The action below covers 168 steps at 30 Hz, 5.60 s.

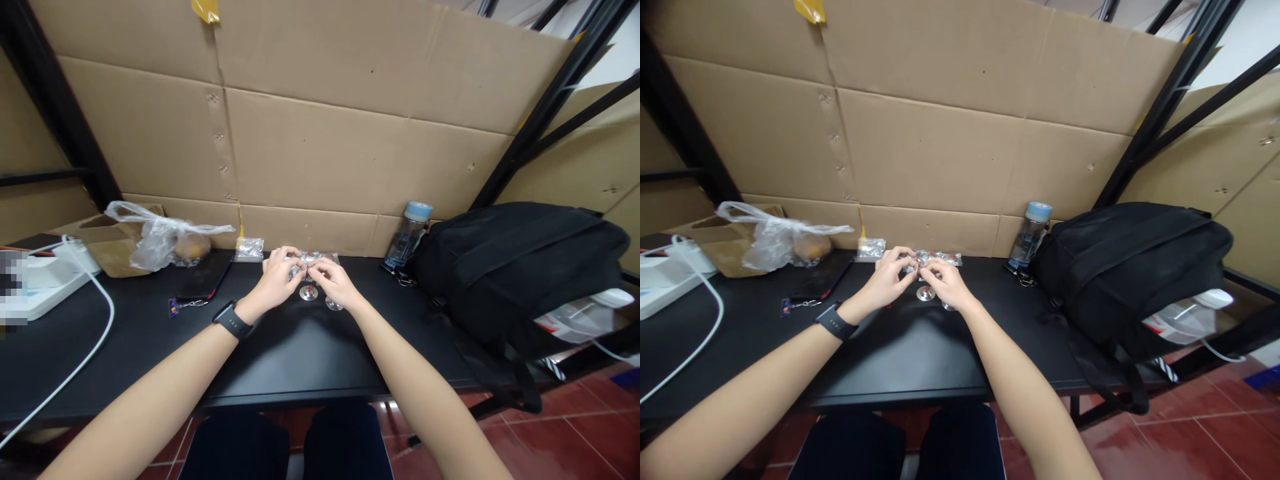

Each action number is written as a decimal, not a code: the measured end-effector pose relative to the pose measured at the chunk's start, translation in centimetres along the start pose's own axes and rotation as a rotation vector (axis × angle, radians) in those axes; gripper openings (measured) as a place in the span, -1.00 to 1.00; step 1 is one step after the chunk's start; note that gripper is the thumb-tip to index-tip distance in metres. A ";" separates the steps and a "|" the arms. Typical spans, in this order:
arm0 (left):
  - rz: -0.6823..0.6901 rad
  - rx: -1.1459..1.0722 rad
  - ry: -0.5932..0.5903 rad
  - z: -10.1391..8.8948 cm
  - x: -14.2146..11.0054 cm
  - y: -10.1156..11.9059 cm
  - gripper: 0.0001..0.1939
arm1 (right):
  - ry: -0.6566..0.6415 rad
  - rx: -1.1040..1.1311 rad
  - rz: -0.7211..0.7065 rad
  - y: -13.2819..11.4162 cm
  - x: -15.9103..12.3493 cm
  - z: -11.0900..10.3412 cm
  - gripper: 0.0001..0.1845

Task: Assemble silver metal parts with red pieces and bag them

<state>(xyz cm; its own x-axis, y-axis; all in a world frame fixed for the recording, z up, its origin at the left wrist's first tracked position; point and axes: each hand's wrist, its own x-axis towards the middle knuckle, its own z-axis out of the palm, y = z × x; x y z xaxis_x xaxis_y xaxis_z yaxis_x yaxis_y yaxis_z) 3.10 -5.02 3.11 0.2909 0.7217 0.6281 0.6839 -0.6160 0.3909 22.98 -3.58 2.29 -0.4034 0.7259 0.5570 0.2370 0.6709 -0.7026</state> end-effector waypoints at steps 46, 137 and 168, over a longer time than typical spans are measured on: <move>0.021 0.160 -0.217 -0.7 0.1 -2.4 -0.86 | -0.168 -0.358 0.148 1.9 -0.4 -0.7 -0.91; -0.292 0.551 -0.141 -3.8 -0.1 -12.7 -0.61 | -0.092 0.165 0.280 0.3 -0.1 -1.7 -0.47; 0.102 0.144 -0.541 1.2 -0.8 -1.8 -0.66 | -0.051 -0.463 0.155 1.4 -0.3 -4.7 -0.51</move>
<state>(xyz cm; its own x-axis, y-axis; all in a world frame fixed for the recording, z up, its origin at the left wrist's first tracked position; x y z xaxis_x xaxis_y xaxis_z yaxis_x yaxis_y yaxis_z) 2.44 -4.14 1.14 0.6359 0.7430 0.2090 0.7074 -0.6693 0.2272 27.59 -2.20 3.21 -0.3724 0.8220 0.4309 0.6613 0.5607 -0.4982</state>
